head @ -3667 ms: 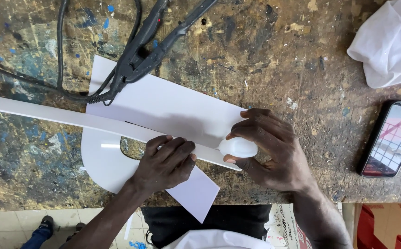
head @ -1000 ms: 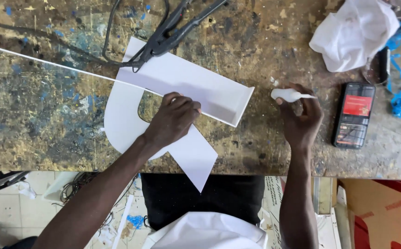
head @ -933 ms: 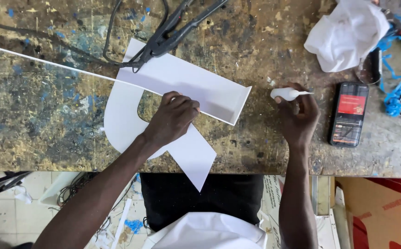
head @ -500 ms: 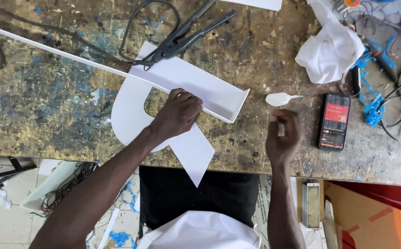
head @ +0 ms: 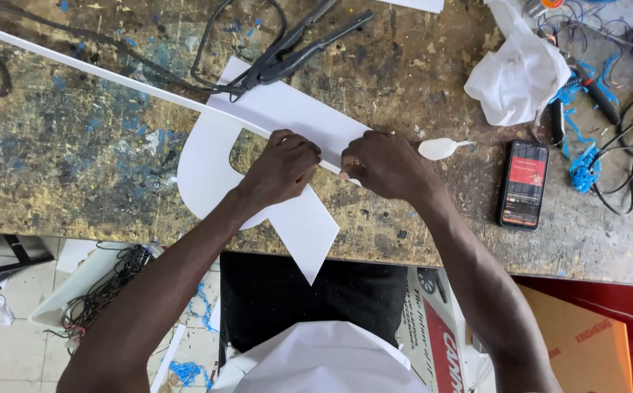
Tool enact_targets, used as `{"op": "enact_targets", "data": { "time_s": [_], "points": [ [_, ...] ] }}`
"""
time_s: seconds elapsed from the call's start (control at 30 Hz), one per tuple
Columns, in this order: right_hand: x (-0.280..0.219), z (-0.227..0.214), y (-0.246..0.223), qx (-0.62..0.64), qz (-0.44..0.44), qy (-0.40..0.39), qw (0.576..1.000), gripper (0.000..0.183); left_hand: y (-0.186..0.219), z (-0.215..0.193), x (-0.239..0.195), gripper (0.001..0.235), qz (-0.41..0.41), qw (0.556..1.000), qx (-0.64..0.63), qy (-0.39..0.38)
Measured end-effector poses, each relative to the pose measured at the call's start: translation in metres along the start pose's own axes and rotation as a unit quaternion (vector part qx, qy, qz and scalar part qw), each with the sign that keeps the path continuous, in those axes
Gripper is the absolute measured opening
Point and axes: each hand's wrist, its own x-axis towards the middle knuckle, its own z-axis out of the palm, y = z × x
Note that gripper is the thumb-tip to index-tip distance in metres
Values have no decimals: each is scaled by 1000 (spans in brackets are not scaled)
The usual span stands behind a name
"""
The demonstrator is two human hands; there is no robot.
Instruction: Assembling a 3D sign letter by gluing and heat-bending a plastic strip around the perimeter of a letter 'R'.
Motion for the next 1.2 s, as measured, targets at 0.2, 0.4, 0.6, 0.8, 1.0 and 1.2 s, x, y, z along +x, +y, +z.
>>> {"op": "enact_targets", "data": {
  "time_s": [0.2,0.4,0.6,0.8,1.0,1.2],
  "points": [
    [21,6,-8,-61,48,-39,996,30,2,-2,2,15,-5,1000,-1,-4],
    [36,35,10,-72,49,-3,996,38,6,-10,7,16,2,1000,-21,7],
    [37,32,6,-45,56,8,997,42,10,-20,9,16,5,1000,-10,7],
    [29,22,-6,-24,70,1,997,45,10,-18,6,15,10,1000,-2,9],
    [29,19,-9,-34,76,-9,996,46,12,-20,7,10,14,1000,6,13],
    [29,20,-4,-41,76,-6,996,46,9,-15,3,13,22,999,-7,27]
  ]
}}
